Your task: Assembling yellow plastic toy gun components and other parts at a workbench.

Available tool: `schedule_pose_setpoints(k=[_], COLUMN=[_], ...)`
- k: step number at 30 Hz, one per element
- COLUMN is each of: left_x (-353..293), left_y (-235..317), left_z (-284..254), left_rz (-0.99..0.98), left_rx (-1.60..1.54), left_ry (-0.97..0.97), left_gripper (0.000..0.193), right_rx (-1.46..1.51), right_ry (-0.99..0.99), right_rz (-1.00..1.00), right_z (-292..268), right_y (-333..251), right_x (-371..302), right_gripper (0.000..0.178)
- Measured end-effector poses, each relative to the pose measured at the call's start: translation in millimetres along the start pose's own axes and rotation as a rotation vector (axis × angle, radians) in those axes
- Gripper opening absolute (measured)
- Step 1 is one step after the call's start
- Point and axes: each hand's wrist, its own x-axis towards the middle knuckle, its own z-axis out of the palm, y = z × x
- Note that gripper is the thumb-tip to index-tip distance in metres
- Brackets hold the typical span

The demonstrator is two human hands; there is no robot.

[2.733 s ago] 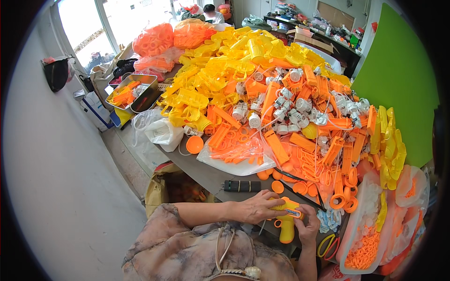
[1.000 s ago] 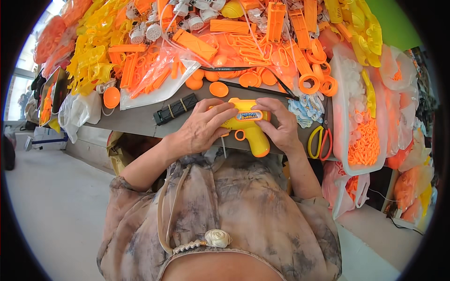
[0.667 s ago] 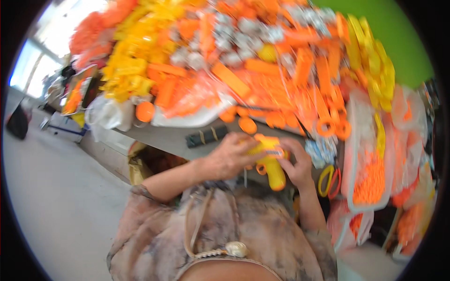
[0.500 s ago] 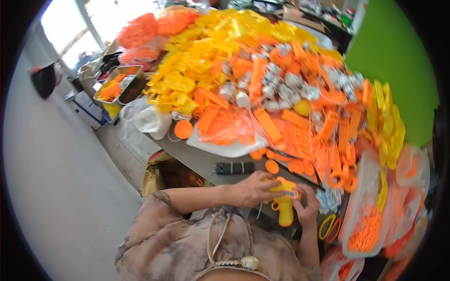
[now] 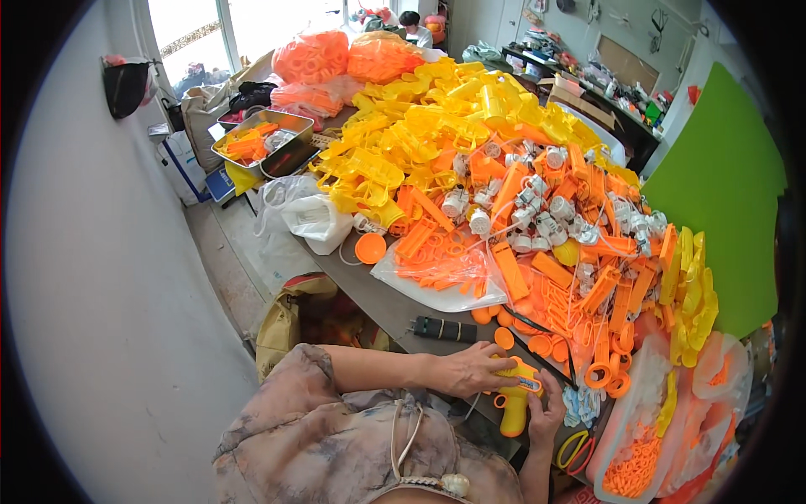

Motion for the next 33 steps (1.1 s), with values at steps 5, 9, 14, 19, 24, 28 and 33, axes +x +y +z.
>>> schedule_pose_setpoints(k=[5,9,14,19,24,28,33], left_x=[-1.7,-4.3,-3.9,-3.7,-5.0,-5.6,-7.4], left_y=[2.9,2.4,1.8,4.2,0.5,-0.8,4.2], left_z=[-0.3,3.8,6.1,0.9,-0.1,-0.2,0.4], left_rz=[-0.004,-0.018,0.019,0.001,-0.008,-0.005,-0.013], left_rx=[0.007,-0.01,0.029,-0.007,-0.006,-0.001,0.003], left_ry=[-0.001,-0.008,0.06,0.018,0.017,0.02,0.019], left_gripper=[0.049,0.047,0.045,0.046,0.046,0.045,0.045], right_rx=[0.121,0.134,0.181,0.15,0.074,-0.078,-0.187], right_ry=[0.004,-0.021,0.013,-0.005,0.02,-0.005,-0.069], right_rz=[0.069,0.093,0.125,0.086,0.029,-0.046,-0.124], right_z=[-0.2,-2.0,-1.5,-2.6,1.1,-2.3,-3.1], right_y=[-2.2,-1.5,0.1,4.0,0.1,2.6,-8.3], right_x=[-1.1,-0.1,0.1,-1.5,3.5,4.0,1.0], right_gripper=[0.042,0.041,0.039,0.037,0.033,0.031,0.03])
